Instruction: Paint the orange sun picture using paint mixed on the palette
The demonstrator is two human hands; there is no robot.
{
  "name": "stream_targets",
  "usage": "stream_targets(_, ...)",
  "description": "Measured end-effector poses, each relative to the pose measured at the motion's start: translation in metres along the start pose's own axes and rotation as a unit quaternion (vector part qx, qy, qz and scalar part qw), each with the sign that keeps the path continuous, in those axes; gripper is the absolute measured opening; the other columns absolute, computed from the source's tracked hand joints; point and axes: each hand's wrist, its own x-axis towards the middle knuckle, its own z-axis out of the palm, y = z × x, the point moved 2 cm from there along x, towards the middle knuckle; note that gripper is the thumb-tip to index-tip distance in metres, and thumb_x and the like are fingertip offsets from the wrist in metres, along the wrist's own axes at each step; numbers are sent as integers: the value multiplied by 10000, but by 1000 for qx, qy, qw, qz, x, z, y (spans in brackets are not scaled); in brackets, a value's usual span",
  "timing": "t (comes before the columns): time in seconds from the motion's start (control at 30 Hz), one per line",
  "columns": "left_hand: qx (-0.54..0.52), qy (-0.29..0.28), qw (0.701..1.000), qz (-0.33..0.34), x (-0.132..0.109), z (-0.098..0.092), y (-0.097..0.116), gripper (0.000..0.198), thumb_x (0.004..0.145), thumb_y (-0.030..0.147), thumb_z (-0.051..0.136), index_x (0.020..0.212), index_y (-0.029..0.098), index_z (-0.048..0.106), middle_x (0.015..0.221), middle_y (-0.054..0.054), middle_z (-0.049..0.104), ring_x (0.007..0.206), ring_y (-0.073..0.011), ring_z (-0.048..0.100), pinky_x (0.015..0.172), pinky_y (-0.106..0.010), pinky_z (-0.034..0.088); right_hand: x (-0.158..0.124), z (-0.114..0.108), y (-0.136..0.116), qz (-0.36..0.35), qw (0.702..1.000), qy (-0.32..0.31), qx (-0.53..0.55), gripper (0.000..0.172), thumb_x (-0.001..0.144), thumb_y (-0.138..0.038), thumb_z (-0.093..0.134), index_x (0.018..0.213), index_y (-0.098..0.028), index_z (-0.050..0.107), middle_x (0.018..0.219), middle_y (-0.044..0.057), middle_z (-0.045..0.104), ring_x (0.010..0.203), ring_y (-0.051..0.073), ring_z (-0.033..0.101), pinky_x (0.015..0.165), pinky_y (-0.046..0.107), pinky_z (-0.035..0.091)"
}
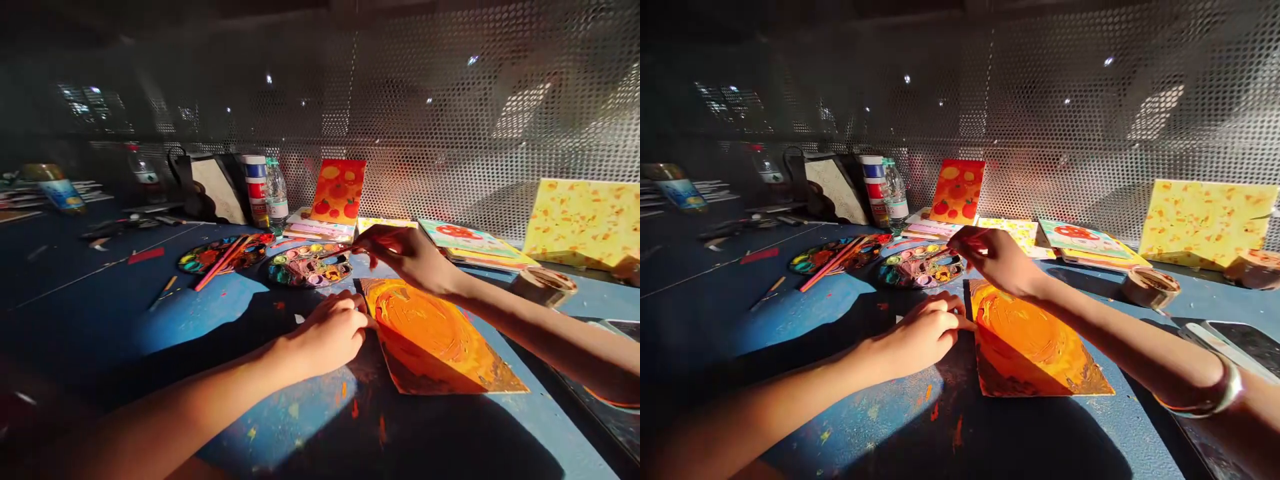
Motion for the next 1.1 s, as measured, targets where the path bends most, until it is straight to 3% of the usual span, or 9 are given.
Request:
stream_targets(0.1,-12,2,1000,5,0,1,-1,230,835,116,479,892,208,683,1080,-50,641,1052,-185,561,1017,-347,434,27,31,8,-39,996,-65,-50,396,917,-466,462,898,-146,696,912,87,700,745,183,618,690,315,481)
stream_targets(0.2,-12,6,1000,6,0,1,-1,221,839,123,472,857,209,674,1100,-44,632,1090,-184,544,1041,-343,411,39,48,10,-82,989,-87,-87,391,931,-446,436,852,-168,699,879,83,702,770,196,616,732,324,462)
stream_targets(0.33,-19,7,1000,21,-1,0,1,206,832,122,490,886,203,671,1102,-43,629,1099,-185,532,1049,-334,396,46,56,14,-113,982,-106,-109,288,914,-361,483,811,-200,698,826,64,698,775,203,617,739,316,446)
stream_targets(0.5,-19,17,999,36,-1,-2,2,220,849,146,491,956,178,681,1045,-59,628,1017,-201,548,948,-336,461,50,49,12,-87,982,-103,-130,234,899,-279,492,828,-175,689,780,63,681,727,182,603,691,302,442)
stream_targets(0.6,-31,12,999,33,1,-1,1,206,840,137,501,911,186,688,991,-51,632,1005,-198,555,954,-339,456,46,31,0,-78,993,-58,-69,262,912,-308,473,827,-157,670,845,63,683,703,153,596,662,289,454)
stream_targets(0.73,-23,7,1000,17,1,1,0,217,829,97,481,834,177,683,988,-61,627,1005,-192,557,976,-349,444,22,-13,-7,-33,999,38,11,299,879,-408,562,774,-142,647,778,50,665,667,132,592,660,285,456)
stream_targets(0.93,-11,41,997,62,0,-3,1,290,847,64,440,872,190,700,909,-36,616,931,-169,569,903,-307,456,-60,-89,28,104,979,177,-3,227,813,-390,661,759,-171,639,701,45,630,649,137,582,633,289,430)
stream_targets(1.1,-40,47,997,47,1,-6,3,381,835,19,412,981,198,714,912,-37,621,896,-167,577,855,-291,457,-124,-114,55,193,955,224,-17,244,750,-388,731,677,-206,586,686,48,629,662,177,605,637,306,439)
